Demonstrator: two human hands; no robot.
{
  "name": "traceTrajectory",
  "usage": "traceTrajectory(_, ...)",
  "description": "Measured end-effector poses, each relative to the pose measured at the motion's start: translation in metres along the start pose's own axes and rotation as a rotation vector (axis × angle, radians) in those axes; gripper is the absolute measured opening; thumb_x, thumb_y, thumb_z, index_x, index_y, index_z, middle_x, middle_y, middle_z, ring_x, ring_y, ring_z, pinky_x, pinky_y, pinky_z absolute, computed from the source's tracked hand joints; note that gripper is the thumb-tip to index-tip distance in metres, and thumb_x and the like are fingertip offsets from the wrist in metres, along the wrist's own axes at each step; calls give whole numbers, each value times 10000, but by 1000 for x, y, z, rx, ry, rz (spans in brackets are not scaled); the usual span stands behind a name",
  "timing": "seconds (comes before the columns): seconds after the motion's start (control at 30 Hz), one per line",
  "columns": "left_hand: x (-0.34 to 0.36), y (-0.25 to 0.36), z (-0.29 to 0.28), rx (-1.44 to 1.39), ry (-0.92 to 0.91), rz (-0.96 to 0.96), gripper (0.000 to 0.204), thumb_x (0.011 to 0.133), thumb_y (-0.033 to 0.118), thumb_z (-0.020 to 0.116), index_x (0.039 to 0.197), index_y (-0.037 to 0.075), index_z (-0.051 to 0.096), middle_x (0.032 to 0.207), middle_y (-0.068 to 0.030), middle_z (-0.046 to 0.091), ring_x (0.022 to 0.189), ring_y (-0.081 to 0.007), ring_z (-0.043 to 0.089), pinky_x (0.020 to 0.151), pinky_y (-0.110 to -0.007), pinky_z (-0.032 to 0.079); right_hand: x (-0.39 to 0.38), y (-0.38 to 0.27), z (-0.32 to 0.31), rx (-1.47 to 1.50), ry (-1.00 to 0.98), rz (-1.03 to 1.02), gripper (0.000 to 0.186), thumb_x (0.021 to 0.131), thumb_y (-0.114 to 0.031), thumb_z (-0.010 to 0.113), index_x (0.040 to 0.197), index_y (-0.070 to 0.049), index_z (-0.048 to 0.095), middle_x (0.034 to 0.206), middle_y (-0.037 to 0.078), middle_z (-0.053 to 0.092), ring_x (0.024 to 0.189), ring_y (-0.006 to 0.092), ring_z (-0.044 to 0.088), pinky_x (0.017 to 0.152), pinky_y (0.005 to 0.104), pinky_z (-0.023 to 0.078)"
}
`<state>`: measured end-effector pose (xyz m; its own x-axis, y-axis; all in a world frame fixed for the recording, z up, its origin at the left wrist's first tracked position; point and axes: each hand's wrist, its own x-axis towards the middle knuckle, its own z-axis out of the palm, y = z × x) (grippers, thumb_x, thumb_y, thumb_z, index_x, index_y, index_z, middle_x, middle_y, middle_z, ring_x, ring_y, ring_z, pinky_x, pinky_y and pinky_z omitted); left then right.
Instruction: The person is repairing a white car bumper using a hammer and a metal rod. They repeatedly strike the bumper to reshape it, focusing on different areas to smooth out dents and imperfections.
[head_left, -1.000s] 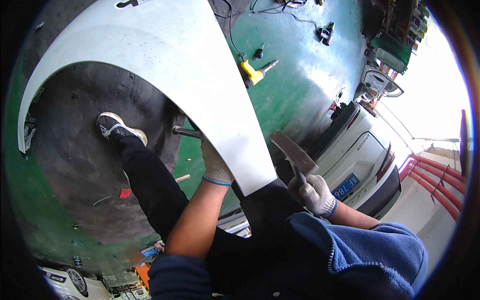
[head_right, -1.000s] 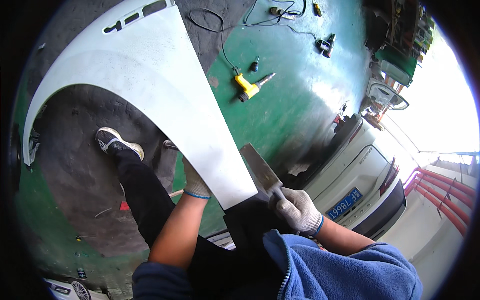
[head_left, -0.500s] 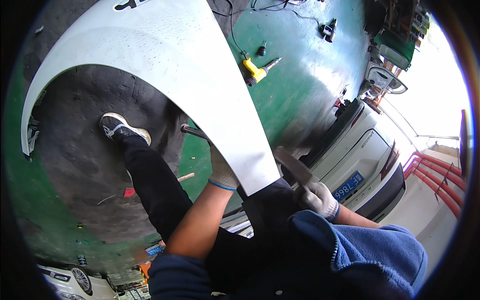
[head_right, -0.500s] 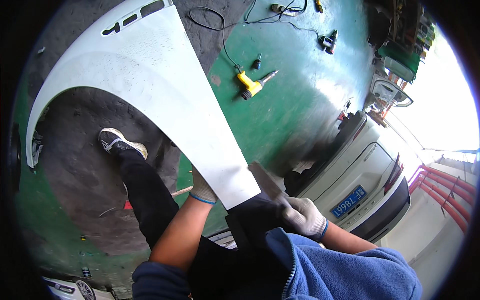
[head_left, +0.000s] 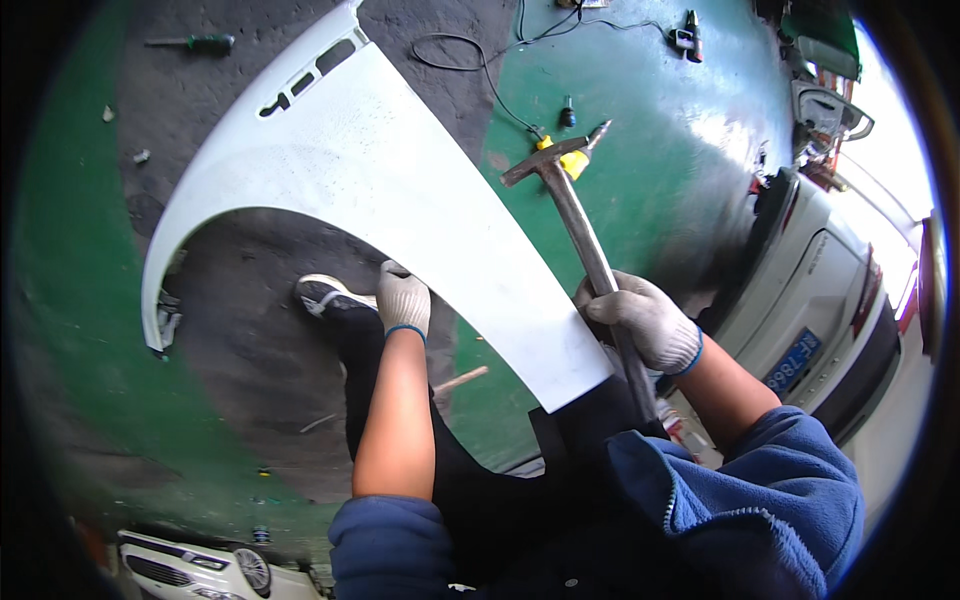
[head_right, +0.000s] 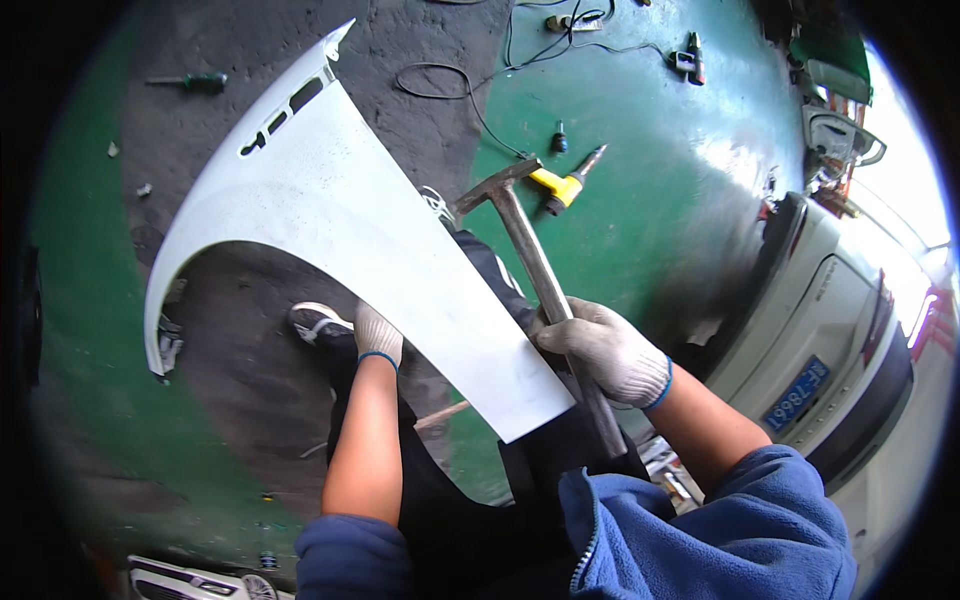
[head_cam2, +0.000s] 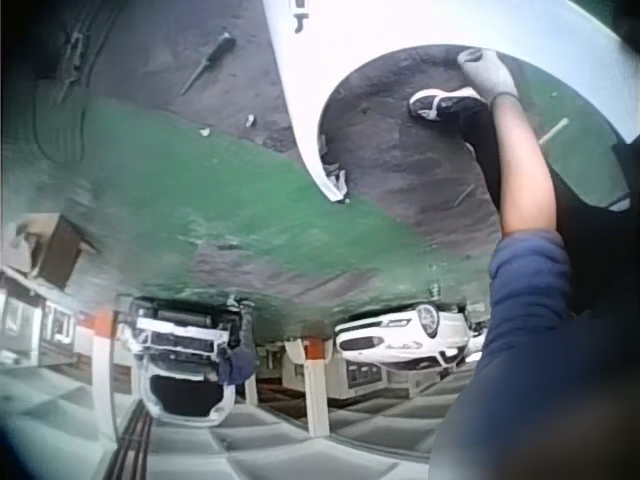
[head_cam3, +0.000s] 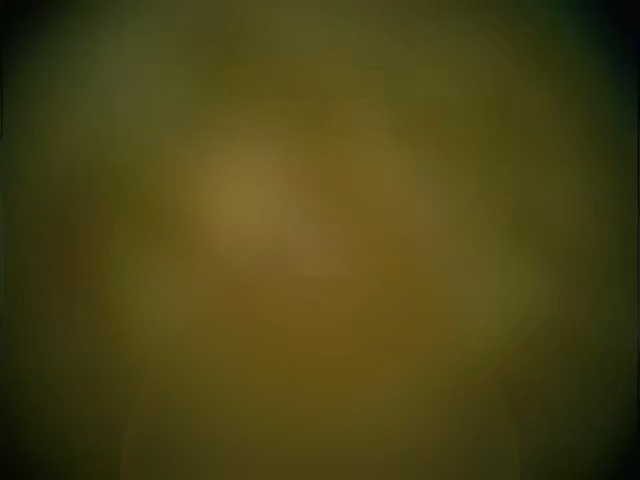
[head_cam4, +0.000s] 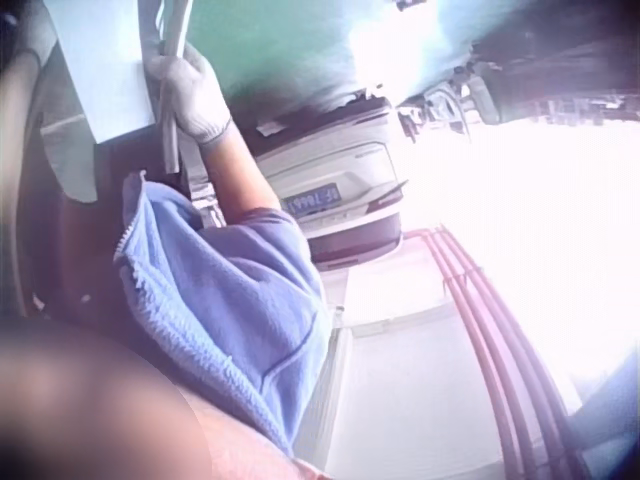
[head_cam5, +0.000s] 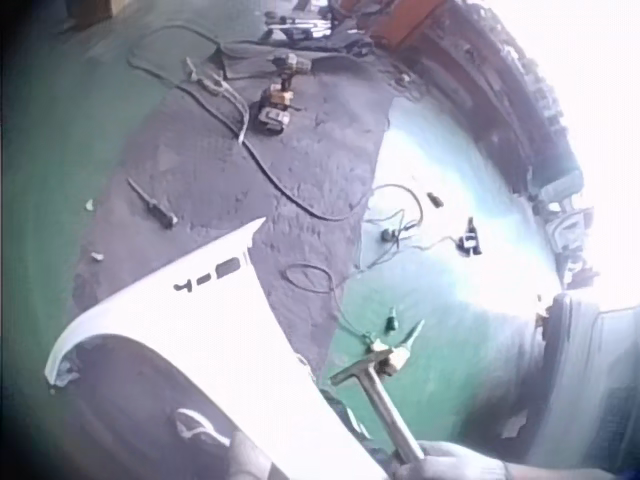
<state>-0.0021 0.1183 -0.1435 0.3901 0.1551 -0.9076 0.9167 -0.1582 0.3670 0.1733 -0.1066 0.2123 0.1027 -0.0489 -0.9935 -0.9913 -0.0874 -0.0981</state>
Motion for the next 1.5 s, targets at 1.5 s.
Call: traceTrajectory(1.5, -175, 302, -151, 849, 405, 1530, 353, 1082, 22, 588, 1394, -57, 734, 1306, -234, 785, 1155, -341, 788, 996, -412, 608, 20, 108, 12, 4, 72, -728, 400, 1054, -372, 689, 1165, 13, 703, 905, 160, 779, 881, 286, 781, 829, 432, 604)
